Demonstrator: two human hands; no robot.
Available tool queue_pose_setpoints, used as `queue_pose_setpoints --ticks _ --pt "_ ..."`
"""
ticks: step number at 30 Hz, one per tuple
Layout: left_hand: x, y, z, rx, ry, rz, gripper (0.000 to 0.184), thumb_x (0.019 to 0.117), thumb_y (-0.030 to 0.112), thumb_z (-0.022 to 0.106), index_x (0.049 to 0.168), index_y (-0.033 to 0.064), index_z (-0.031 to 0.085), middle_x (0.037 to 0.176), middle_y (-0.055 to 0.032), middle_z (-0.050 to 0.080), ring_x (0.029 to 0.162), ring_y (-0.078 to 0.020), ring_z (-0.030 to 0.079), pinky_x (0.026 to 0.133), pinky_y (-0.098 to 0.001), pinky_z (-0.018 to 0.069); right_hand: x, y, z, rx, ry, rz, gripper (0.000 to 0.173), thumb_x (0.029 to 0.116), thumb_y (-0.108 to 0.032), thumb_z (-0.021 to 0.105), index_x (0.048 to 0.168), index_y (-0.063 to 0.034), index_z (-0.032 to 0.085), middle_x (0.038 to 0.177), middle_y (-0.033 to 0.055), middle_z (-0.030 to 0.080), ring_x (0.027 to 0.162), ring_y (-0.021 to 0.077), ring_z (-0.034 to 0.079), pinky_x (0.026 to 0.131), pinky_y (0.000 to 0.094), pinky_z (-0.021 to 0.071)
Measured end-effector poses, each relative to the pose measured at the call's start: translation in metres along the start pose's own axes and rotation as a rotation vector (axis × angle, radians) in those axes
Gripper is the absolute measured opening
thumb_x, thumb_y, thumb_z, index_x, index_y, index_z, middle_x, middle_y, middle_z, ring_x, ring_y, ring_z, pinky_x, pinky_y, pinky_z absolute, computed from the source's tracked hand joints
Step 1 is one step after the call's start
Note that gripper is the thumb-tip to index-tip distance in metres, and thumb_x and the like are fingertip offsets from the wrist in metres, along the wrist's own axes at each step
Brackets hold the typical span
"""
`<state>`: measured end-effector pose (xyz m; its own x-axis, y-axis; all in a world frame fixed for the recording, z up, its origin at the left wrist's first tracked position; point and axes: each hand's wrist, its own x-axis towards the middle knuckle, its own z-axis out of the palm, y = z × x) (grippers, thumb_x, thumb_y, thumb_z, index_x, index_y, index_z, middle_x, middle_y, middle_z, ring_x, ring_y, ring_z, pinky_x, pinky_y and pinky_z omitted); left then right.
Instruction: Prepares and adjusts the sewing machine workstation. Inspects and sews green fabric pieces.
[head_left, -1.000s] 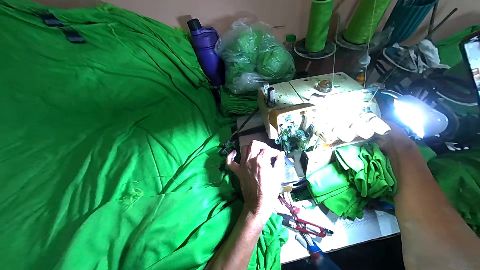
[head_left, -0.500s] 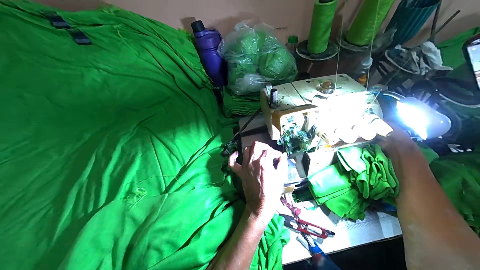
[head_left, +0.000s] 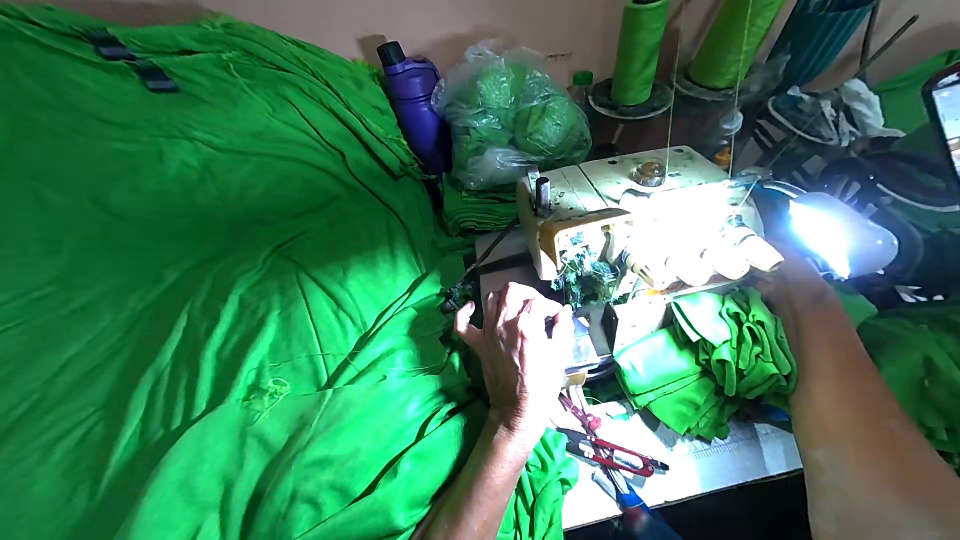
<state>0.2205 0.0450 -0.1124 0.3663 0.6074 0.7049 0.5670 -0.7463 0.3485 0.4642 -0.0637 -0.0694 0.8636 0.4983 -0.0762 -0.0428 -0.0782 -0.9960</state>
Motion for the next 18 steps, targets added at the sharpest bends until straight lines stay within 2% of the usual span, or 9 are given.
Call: queue_pose_setpoints --ticks 6,15,18 --pt "0.001 0.0 -0.001 0.002 -0.034 -0.019 0.01 0.0853 0.027 0.075 0.081 0.0184 0.078 0.095 -0.0015 0.071 0.098 -0.0217 0.066 0.102 -0.0605 0.0308 0.003 0.003 -0.002 0.021 -0.029 -0.026 0.017 0.1071 -0.005 0.04 0.099 -0.0125 0.053 0.076 -0.0101 0.055 0.066 -0.0089 0.054 0.063 0.0095 0.0478" --pt "0.001 0.0 -0.001 -0.007 -0.035 -0.033 0.011 0.0865 0.029 0.076 0.084 0.0182 0.079 0.095 -0.0026 0.07 0.099 -0.0223 0.065 0.102 -0.0595 0.0306 0.008 0.009 -0.003 0.014 0.008 -0.034 0.013 0.1076 -0.007 0.041 0.108 -0.0076 0.054 0.084 -0.0067 0.054 0.072 -0.0066 0.054 0.067 0.0111 0.0476" --pt "0.001 0.0 -0.001 -0.005 -0.032 -0.034 0.012 0.087 0.029 0.076 0.084 0.0182 0.079 0.095 -0.0028 0.07 0.099 -0.0227 0.065 0.102 -0.059 0.0308 0.012 0.012 -0.005 0.024 -0.01 -0.039 0.013 0.1077 -0.007 0.041 0.105 -0.0091 0.054 0.081 -0.008 0.055 0.069 -0.007 0.055 0.065 0.0109 0.0484"
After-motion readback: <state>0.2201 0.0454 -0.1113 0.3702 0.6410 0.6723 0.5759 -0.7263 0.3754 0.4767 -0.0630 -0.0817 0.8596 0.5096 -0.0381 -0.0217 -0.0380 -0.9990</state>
